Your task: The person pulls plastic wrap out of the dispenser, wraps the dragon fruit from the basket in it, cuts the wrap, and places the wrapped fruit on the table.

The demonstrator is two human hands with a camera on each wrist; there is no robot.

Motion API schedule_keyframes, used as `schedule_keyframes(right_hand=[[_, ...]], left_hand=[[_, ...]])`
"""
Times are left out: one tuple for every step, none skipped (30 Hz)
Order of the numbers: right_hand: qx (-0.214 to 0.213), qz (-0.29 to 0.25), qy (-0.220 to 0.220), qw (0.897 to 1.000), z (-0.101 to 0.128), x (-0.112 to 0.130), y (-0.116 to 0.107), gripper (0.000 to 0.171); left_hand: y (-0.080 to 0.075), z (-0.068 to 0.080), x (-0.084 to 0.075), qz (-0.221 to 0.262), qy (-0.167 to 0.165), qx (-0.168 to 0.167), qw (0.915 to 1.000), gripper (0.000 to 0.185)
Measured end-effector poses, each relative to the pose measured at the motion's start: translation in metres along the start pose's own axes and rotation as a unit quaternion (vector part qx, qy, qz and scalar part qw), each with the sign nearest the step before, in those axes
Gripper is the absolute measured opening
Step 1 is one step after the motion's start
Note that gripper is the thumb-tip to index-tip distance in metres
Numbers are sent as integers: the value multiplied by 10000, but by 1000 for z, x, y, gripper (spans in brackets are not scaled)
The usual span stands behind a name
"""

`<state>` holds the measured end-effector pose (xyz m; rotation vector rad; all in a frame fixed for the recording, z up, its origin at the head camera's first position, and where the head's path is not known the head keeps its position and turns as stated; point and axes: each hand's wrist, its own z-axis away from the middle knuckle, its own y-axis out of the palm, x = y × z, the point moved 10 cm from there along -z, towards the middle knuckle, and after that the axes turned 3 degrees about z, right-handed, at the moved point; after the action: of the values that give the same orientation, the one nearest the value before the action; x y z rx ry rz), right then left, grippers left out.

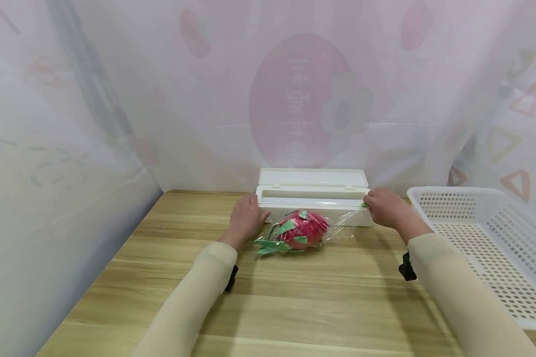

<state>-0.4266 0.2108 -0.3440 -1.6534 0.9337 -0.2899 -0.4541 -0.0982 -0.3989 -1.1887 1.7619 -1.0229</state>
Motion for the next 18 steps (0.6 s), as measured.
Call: schedule_keyframes(right_hand=[[-9,1,-9,10000,0,0,0,11],[-5,14,-17,10000,1,0,0,11],[-2,21,-36,10000,1,0,-1,12],[7,22,-46,10000,1,0,-1,12],[20,30,-46,10000,1,0,-1,12],[30,21,-58,10000,1,1,-2,13],[45,25,-59,10000,1,1,-2,14],[59,27,-65,10000,1,1,-2,14],[68,13,-65,10000,1,1,-2,14],[89,-2,-48,9999,1,1,-2,14],[110,-12,-31,9999,1,1,-2,13],[118,-28,-21,9999,1,0,-2,12],[120,-36,-1,9999,2,0,-1,11],[110,-47,1,9999,2,-1,-1,10],[85,-60,-1,9999,3,-1,-1,10],[49,-74,-12,10000,3,-2,-1,9],[1,-82,-28,10000,4,-2,-1,9],[-53,-92,-59,9999,4,-2,-2,10]], left_hand=[[0,0,0,0,0,-7,10000,60],[0,0,0,12,-8,5,10000,60],[0,0,-1,15,-7,11,10000,60],[0,0,-1,14,-7,15,10000,60],[-1,0,-1,25,-8,14,10000,60],[-1,0,-1,38,-7,9,10000,60],[-1,0,-1,38,-2,-1,10000,60],[-1,0,0,22,2,4,10000,61],[-1,0,0,17,4,1,10000,61],[-1,0,0,-2,5,1,10000,61],[-1,0,0,-19,10,-2,10000,61],[-1,0,0,-43,19,-6,10000,61],[-1,0,0,-68,31,-11,10000,61],[-1,0,0,-91,38,-6,10000,62],[-1,0,0,-90,46,5,9999,62],[0,0,0,-98,55,10,9999,62],[0,0,0,-82,64,12,9999,62],[0,0,0,-83,65,28,9999,62]])
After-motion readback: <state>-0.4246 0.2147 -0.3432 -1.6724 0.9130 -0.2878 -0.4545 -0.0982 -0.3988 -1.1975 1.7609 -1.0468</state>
